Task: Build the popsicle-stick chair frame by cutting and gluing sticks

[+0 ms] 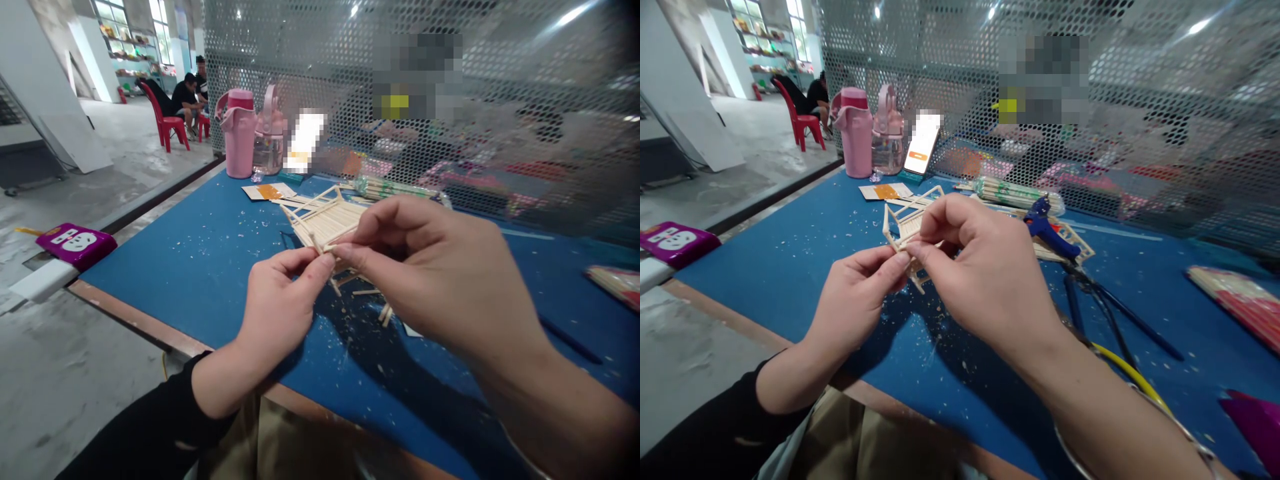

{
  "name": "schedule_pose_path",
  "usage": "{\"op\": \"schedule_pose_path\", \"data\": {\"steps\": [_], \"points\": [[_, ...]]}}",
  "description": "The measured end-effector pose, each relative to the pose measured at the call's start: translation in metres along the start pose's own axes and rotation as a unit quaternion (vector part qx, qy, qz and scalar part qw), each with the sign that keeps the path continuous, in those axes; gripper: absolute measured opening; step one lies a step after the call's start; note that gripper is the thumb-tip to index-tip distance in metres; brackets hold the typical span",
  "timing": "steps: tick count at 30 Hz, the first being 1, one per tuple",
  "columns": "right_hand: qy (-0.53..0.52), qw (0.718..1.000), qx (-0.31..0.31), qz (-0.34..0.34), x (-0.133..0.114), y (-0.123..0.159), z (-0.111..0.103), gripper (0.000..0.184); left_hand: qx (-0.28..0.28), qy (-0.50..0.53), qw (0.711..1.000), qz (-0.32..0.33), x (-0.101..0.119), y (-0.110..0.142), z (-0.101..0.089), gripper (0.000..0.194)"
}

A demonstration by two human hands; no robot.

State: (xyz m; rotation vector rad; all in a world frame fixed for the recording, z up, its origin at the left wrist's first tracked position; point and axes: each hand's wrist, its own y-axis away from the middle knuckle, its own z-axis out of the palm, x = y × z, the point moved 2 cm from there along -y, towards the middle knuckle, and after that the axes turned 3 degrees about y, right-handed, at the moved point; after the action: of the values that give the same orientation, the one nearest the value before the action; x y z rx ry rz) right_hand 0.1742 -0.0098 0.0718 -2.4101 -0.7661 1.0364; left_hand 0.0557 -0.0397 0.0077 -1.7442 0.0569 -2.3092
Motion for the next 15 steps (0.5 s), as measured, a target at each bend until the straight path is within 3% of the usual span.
{"op": "schedule_pose_path", "data": {"steps": [6, 15], "points": [[-0.025, 1.0, 0.017, 0.004, 0.0004, 0.0023, 0.0035, 0.017, 0.001, 0.019, 1.0, -0.005, 0.001, -0.0005, 0.0012, 0.018], [0.054, 0.996, 0.016, -0.071, -0.0022, 0.0049, 0.0061, 0.022, 0.002, 0.016, 1.0, 0.0, 0.0007, -0.0009, 0.0004, 0.018]]}}
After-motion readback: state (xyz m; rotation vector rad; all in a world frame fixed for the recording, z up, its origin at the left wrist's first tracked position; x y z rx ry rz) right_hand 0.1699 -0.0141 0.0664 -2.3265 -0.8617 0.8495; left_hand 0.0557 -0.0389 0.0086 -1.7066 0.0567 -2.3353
